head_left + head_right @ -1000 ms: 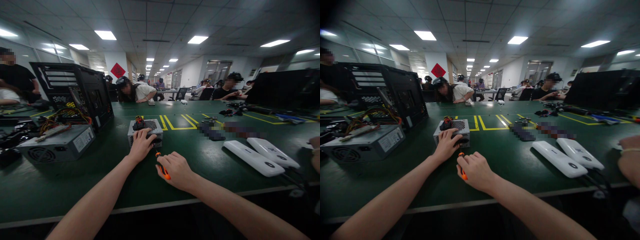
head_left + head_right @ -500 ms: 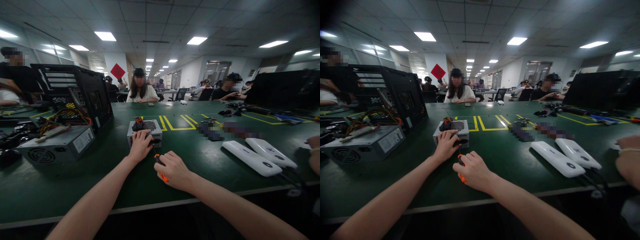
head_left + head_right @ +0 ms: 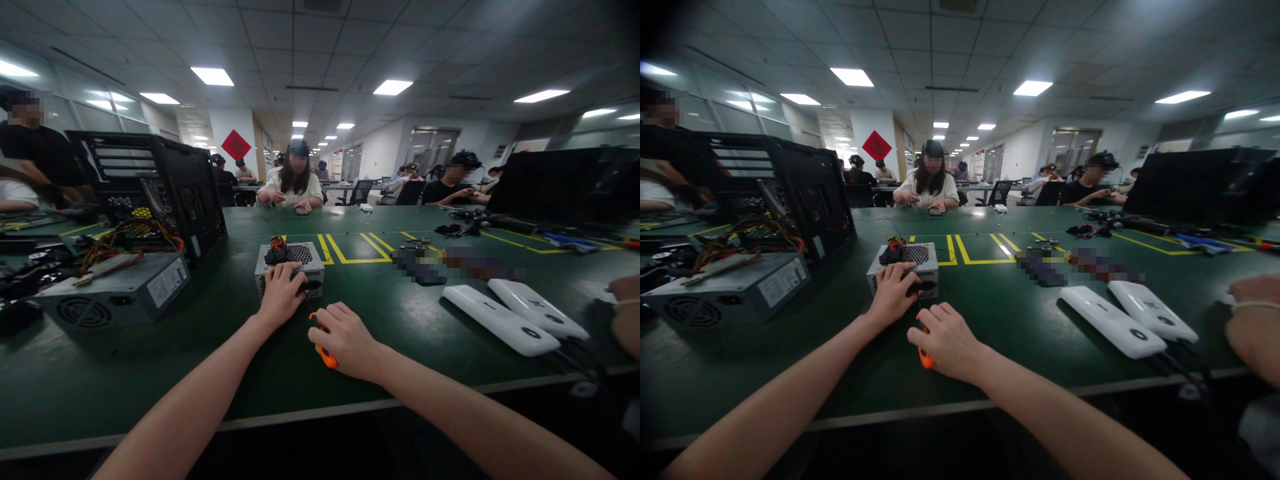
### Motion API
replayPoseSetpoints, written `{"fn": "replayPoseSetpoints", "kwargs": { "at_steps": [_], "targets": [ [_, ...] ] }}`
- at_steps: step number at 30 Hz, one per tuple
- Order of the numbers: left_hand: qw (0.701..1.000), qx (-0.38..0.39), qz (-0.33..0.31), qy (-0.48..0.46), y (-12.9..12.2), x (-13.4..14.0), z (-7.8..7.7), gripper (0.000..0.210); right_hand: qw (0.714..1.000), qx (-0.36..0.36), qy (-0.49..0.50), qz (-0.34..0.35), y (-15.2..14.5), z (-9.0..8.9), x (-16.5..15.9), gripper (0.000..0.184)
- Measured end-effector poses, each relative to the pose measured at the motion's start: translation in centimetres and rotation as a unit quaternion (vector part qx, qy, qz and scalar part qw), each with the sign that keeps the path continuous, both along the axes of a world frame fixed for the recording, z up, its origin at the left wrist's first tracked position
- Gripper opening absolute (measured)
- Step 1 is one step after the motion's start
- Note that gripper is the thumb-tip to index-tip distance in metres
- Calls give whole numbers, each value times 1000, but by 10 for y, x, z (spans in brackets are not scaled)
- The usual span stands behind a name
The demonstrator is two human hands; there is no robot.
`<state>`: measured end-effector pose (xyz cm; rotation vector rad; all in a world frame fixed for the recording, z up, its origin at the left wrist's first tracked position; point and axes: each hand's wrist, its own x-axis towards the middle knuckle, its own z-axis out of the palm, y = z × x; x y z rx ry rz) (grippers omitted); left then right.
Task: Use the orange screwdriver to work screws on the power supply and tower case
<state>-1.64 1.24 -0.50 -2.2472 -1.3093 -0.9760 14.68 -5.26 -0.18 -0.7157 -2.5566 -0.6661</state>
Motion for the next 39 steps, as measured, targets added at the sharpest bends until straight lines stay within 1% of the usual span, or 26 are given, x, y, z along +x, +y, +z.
{"fn": "replayPoseSetpoints", "kwargs": {
  "at_steps": [1, 4, 5, 7, 9, 12, 15, 20, 23, 25, 29, 33, 36, 39],
  "targets": [
    [1000, 3, 1, 1, 0, 0, 0, 16, 1000, -9, 9, -3, 0, 0, -1, 8],
    [1000, 11, 4, 7, 1, -1, -1, 15, 998, -41, 49, -7, 3, -5, -3, 22],
    [1000, 12, 5, 10, 1, -1, -1, 15, 997, -52, 60, -7, 5, -7, -3, 23],
    [1000, 11, 7, 17, 1, -2, -1, 15, 996, -62, 63, -2, 6, -10, -3, 17],
    [1000, 10, 8, 22, 1, -2, 0, 16, 998, -48, 45, 4, 6, -10, -2, 12],
    [1000, 8, 5, 24, 0, -2, 1, 17, 1000, -13, 17, 6, 4, -6, 0, 11],
    [1000, 5, 0, 25, -1, -2, 1, 18, 1000, -11, 12, -4, 3, -3, 0, 12],
    [1000, 2, 3, 29, -1, -3, 1, 20, 995, -84, 53, 2, 6, -7, 2, 14],
    [1000, 2, 6, 25, 0, -4, 1, 21, 992, -102, 70, 9, 8, -8, 2, 17],
    [1000, 3, 7, 21, 0, -4, 1, 22, 993, -96, 73, 9, 6, -7, 0, 15],
    [1000, 6, 11, 17, 1, -4, 1, 22, 995, -73, 75, -1, 1, -5, -4, 24],
    [1000, 7, 11, 13, 1, -3, 1, 23, 995, -55, 78, -9, 0, -7, -5, 18],
    [1000, 4, 11, 9, 1, -3, 1, 23, 998, -30, 48, -5, 0, -8, -4, 11],
    [1000, -1, 12, 8, 1, -3, 2, 24, 999, -11, 38, -4, 0, -7, -3, 10]
  ]
}}
